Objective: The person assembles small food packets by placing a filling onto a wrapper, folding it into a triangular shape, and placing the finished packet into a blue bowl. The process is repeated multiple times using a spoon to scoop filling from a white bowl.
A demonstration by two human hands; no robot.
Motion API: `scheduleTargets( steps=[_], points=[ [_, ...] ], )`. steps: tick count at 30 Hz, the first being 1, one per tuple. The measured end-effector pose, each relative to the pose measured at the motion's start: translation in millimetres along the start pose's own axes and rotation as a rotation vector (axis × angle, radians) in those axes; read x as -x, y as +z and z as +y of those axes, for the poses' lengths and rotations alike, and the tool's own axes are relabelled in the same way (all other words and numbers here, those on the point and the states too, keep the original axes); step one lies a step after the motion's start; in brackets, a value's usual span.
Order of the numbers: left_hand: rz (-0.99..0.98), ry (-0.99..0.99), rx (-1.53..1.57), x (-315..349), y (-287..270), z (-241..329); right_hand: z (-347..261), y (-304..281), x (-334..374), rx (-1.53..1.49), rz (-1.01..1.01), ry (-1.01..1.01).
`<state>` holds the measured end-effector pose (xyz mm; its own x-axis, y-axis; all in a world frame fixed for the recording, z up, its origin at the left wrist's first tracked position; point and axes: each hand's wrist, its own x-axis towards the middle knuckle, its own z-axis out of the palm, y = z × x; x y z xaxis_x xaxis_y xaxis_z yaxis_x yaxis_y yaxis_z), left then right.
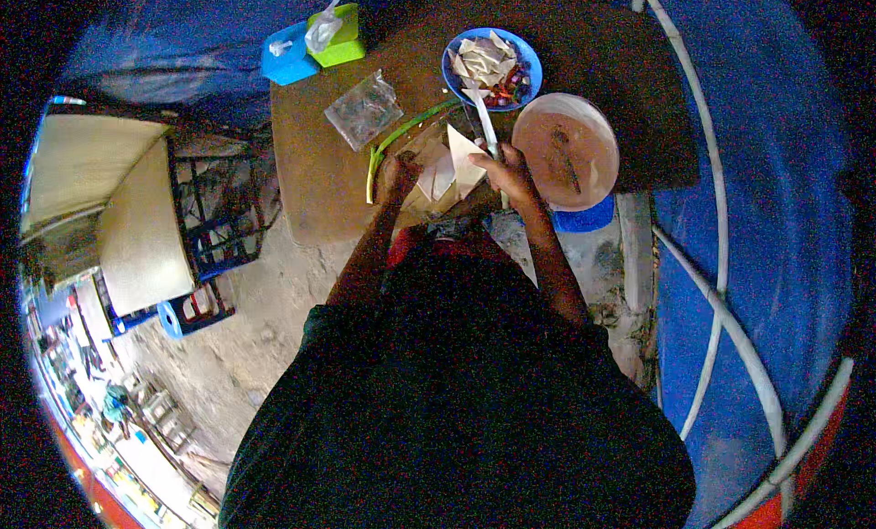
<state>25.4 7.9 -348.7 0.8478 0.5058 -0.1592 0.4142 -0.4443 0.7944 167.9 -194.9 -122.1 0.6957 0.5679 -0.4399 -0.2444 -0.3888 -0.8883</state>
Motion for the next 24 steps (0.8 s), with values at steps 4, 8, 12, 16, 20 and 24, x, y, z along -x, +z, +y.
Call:
scheduleTargets(
  steps=[4, 8, 12, 16, 20, 24],
  points=[
    [-0.130, -0.078, 0.510, 18, -26, 3, 35, 13, -32, -0.334, -0.284, -0.038],
    [-0.169, 0.011, 0.787, 27, -30, 1, 117, 44, -86, 0.001, -0.034, -0.298],
    [0.064, 0.220, 0.336, 20, -17, 2, 192, 65, -112, 0.068, 0.292, -0.395],
    [-0.083, 0.054, 0.569, 6, 2, -3, 215, 70, -126, 0.060, 0.358, -0.407],
    [-0.051, 0.028, 1.042, 10, 2, -9, 185, 64, -111, 0.287, 0.394, -0.536],
    [-0.185, -0.166, 1.123, 18, -32, 0, 120, 61, -61, -0.173, -0.085, 0.019]
  ],
)
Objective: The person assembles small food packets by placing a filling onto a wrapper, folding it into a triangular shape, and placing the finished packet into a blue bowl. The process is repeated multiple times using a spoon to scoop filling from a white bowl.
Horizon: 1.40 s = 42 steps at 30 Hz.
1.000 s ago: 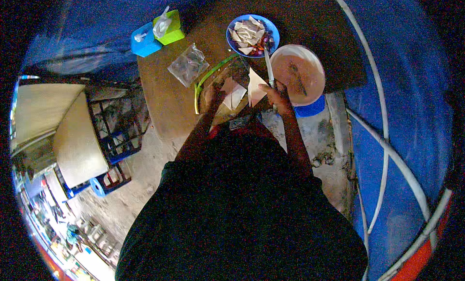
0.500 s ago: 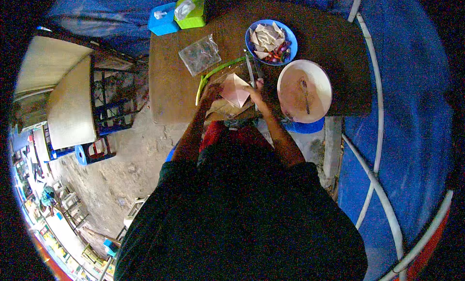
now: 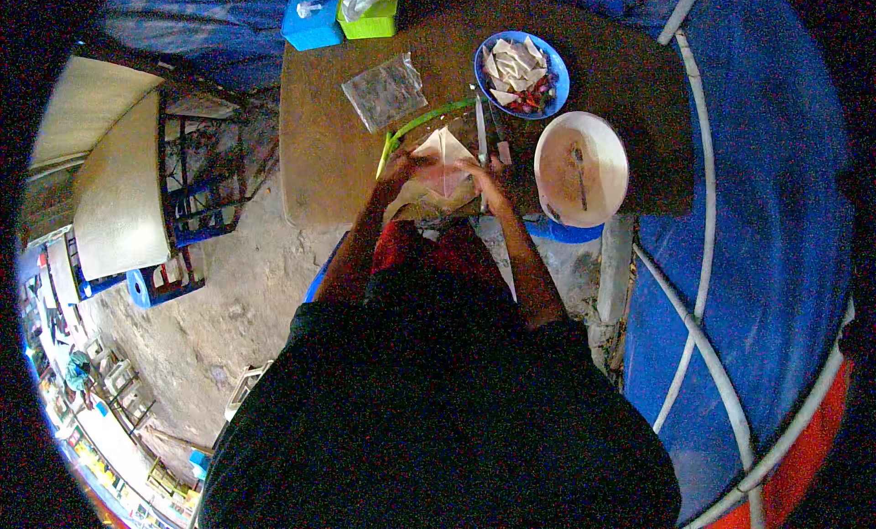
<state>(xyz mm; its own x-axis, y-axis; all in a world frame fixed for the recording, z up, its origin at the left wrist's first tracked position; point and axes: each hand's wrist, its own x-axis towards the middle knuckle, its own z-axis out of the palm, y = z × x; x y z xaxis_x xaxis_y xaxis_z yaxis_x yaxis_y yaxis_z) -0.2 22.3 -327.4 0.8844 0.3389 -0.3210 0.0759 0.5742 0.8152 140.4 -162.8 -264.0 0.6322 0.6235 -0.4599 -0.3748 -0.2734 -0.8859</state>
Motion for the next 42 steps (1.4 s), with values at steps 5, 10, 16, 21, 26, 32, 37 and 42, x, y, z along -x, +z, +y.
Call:
scheduleTargets(
  steps=[5, 10, 16, 21, 26, 32, 37, 42],
  points=[
    [-0.191, -0.006, -0.326, 12, 8, 54, -56, 33, 44, -0.195, -0.118, 0.393],
    [-0.145, -0.077, -0.406, 40, 37, 114, -82, 59, 72, -0.566, 0.184, 0.271],
    [-0.064, -0.204, -0.400, 70, 84, 196, -116, 80, 102, -0.706, 0.162, 0.073],
    [-0.056, -0.166, -0.081, 81, 103, 218, -136, 92, 113, -0.695, 0.276, 0.139],
    [-0.183, -0.081, -0.209, 67, 90, 209, -149, 88, 114, -0.476, 0.346, 0.018],
    [-0.115, 0.044, -0.247, 60, 84, 184, -134, 83, 103, -0.465, 0.381, -0.017],
    [-0.079, 0.236, -0.374, 74, 99, 186, -66, 60, 77, -0.480, 0.067, 0.199],
    [-0.003, 0.235, -1.114, 73, 119, 205, 2, 55, 53, -0.767, 0.017, 0.028]
  ],
)
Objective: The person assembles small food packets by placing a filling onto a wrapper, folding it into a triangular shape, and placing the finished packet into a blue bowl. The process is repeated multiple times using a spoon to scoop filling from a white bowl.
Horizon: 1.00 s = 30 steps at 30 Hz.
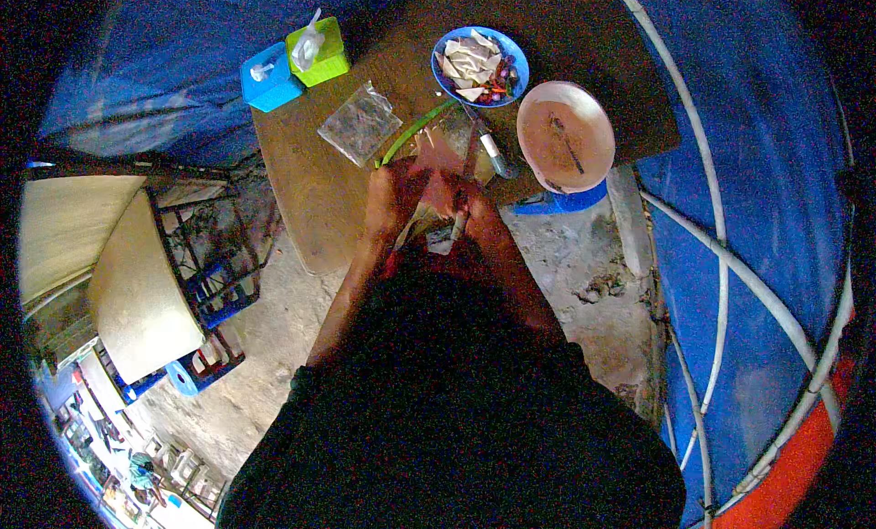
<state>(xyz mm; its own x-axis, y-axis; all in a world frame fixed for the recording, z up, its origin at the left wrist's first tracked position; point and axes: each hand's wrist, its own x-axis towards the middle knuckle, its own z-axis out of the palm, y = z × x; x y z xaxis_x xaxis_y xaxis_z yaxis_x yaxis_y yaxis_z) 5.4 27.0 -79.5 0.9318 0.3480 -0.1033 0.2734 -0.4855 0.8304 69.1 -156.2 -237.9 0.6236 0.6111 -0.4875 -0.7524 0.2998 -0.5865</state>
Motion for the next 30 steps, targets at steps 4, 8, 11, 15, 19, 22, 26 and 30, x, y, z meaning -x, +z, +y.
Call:
scheduleTargets(
  steps=[4, 8, 11, 15, 19, 22, 26, 30],
  points=[
    [-0.108, -0.169, 0.241, 4, -22, -1, -21, 18, 6, 0.065, 0.142, -0.067],
    [0.060, -0.035, 0.720, 16, -20, -5, -60, 62, 19, 0.143, 0.375, 0.014],
    [0.060, -0.063, 0.907, 18, -21, -11, -77, 69, 14, 0.070, 0.287, -0.062],
    [0.003, -0.147, 0.952, 17, -36, -18, -79, 50, -13, 0.159, 0.226, -0.127],
    [-0.012, -0.157, 1.009, 19, -42, -12, -82, 34, -18, 0.224, 0.098, 0.010],
    [0.007, -0.154, 1.089, 13, -47, -4, -77, 53, -1, 0.657, 0.399, -0.035],
    [-0.045, -0.290, 1.024, 13, -53, 3, -84, 97, 38, 0.174, 0.170, 0.078],
    [-0.069, -0.303, 0.987, 9, -43, 8, -103, 136, 56, 0.354, 0.121, 0.028]
  ],
)
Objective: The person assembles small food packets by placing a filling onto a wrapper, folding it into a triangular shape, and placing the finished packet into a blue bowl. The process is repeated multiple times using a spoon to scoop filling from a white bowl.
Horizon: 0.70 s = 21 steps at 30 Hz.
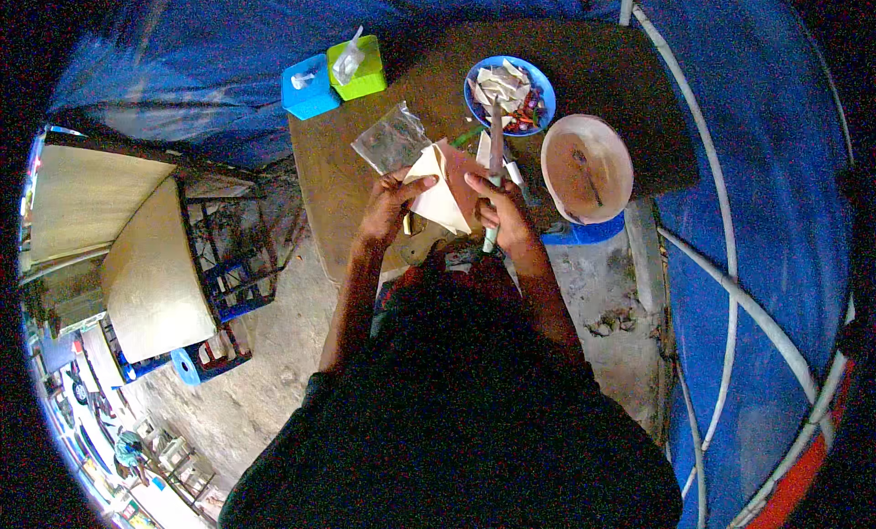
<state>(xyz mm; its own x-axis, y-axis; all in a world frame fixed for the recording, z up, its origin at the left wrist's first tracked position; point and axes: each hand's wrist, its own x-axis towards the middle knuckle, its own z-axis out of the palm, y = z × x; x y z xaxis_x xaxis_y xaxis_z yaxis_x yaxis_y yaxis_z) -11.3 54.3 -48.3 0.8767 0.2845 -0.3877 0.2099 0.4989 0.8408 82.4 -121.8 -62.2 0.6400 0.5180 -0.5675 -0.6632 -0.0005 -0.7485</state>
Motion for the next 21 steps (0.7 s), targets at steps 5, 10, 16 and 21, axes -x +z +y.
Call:
scheduleTargets(
  steps=[5, 10, 16, 21],
  points=[
    [-0.006, 0.008, -0.209, 0, -2, 7, -19, 10, 11, -0.005, 0.019, -0.149],
    [-0.022, 0.005, -0.033, -4, -3, 5, -19, 18, 14, -0.035, 0.126, -0.186],
    [0.033, 0.087, 0.124, -5, -5, 10, -32, 18, 20, -0.204, 0.184, -0.249],
    [0.086, 0.138, 0.209, -10, -11, 5, -36, 16, 15, -0.332, 0.304, -0.271]
  ],
)
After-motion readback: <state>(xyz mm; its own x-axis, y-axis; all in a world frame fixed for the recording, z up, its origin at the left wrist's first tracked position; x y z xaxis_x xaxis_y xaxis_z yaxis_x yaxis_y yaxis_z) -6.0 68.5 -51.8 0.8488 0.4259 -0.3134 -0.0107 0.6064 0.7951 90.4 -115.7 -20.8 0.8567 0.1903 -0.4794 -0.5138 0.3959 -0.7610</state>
